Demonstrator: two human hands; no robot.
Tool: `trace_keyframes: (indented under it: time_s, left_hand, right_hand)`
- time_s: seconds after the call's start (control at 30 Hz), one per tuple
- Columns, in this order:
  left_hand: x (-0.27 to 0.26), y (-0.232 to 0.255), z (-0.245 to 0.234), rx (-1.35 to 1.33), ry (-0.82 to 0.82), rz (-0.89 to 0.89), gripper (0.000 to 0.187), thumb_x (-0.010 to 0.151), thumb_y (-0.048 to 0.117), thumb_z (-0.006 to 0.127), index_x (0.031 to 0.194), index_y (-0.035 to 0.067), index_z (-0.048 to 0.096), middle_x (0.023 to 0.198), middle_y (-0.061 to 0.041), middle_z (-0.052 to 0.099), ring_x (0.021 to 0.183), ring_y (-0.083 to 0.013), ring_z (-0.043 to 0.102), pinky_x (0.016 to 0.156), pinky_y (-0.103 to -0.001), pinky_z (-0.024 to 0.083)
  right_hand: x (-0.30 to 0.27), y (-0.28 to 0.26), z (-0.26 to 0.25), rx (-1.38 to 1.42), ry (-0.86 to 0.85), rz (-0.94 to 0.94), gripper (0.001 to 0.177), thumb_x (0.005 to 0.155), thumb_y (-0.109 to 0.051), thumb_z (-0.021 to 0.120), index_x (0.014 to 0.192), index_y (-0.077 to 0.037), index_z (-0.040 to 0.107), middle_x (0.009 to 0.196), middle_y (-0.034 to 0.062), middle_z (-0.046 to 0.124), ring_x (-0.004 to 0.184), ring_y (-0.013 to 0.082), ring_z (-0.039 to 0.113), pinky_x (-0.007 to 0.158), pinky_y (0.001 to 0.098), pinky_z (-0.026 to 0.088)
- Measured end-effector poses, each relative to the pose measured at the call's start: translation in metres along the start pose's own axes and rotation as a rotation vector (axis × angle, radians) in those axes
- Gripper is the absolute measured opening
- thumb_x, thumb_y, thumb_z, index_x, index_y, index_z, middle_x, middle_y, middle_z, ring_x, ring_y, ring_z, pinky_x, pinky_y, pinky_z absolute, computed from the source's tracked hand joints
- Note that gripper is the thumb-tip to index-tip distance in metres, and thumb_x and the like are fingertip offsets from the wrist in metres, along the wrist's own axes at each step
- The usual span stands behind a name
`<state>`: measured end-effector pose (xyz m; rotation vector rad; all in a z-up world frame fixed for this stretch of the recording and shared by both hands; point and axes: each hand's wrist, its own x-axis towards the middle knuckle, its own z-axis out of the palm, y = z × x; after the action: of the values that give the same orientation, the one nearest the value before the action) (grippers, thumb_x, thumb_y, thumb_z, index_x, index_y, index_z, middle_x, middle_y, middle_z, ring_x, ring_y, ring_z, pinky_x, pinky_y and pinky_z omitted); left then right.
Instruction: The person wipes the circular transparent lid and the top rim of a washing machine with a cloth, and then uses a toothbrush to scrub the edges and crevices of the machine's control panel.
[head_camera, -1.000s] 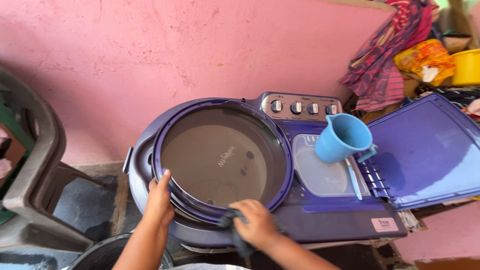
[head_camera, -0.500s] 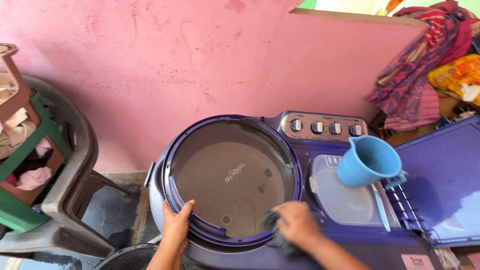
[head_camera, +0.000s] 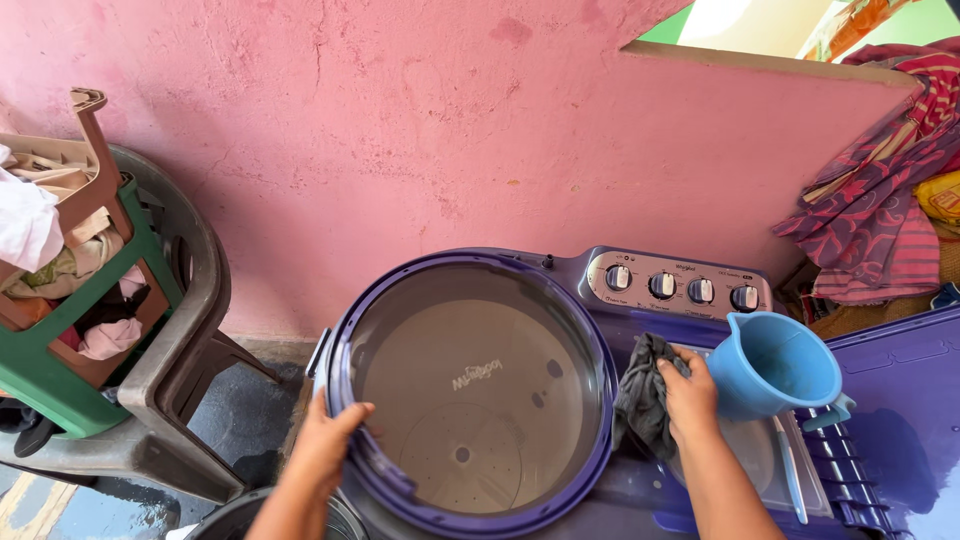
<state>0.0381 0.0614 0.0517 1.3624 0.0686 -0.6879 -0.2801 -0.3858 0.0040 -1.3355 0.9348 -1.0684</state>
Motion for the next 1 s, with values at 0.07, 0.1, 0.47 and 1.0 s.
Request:
trace_keyframes:
  time_s: [0.07, 0.1, 0.47, 1.0]
  left_hand:
    - [0.007, 0.017, -0.007, 0.058, -0.048, -0.043, 0.091, 0.076, 0.009, 0.072, 0.156, 0.005, 0.03, 0.103, -0.024, 0.066, 0.07, -0.0318, 0.07, 0.058, -0.044, 0.06]
    - [0.011, 0.025, -0.008, 0.088, -0.075, -0.078, 0.09, 0.075, 0.009, 0.072, 0.156, 0.006, 0.032, 0.102, -0.024, 0.065, 0.069, -0.0328, 0.071, 0.057, -0.046, 0.06]
    - [0.055, 0.012, 0.004, 1.094, 0.309, 0.533, 0.076, 0.084, 0.042, 0.078, 0.148, 0.008, 0.054, 0.138, -0.025, 0.06, 0.127, -0.0397, 0.058, 0.107, -0.046, 0.048]
    - [0.036, -0.002, -0.004, 1.161, 0.221, 0.25, 0.08, 0.075, 0.018, 0.065, 0.153, 0.023, 0.05, 0.12, -0.019, 0.073, 0.103, -0.035, 0.071, 0.094, -0.044, 0.054]
  right_hand:
    - [-0.01, -0.006, -0.007, 0.069, -0.023, 0.07, 0.033, 0.092, -0.002, 0.068, 0.124, 0.001, 0.061, 0.106, 0.008, 0.069, 0.09, 0.0153, 0.069, 0.078, 0.0291, 0.057]
    - [-0.016, -0.01, -0.008, 0.079, -0.02, 0.107, 0.034, 0.091, -0.001, 0.068, 0.124, 0.001, 0.06, 0.105, 0.0091, 0.069, 0.089, 0.0168, 0.069, 0.077, 0.0303, 0.057]
    - [-0.079, -0.058, -0.02, -0.533, 0.053, -0.083, 0.029, 0.087, -0.006, 0.072, 0.116, -0.007, 0.072, 0.114, 0.0089, 0.072, 0.108, 0.0232, 0.067, 0.093, 0.0344, 0.051]
    - [0.0, -0.034, 0.072, -0.933, -0.355, -0.622, 0.028, 0.072, -0.003, 0.072, 0.098, -0.013, 0.079, 0.108, 0.0102, 0.068, 0.108, 0.0341, 0.063, 0.096, 0.044, 0.05]
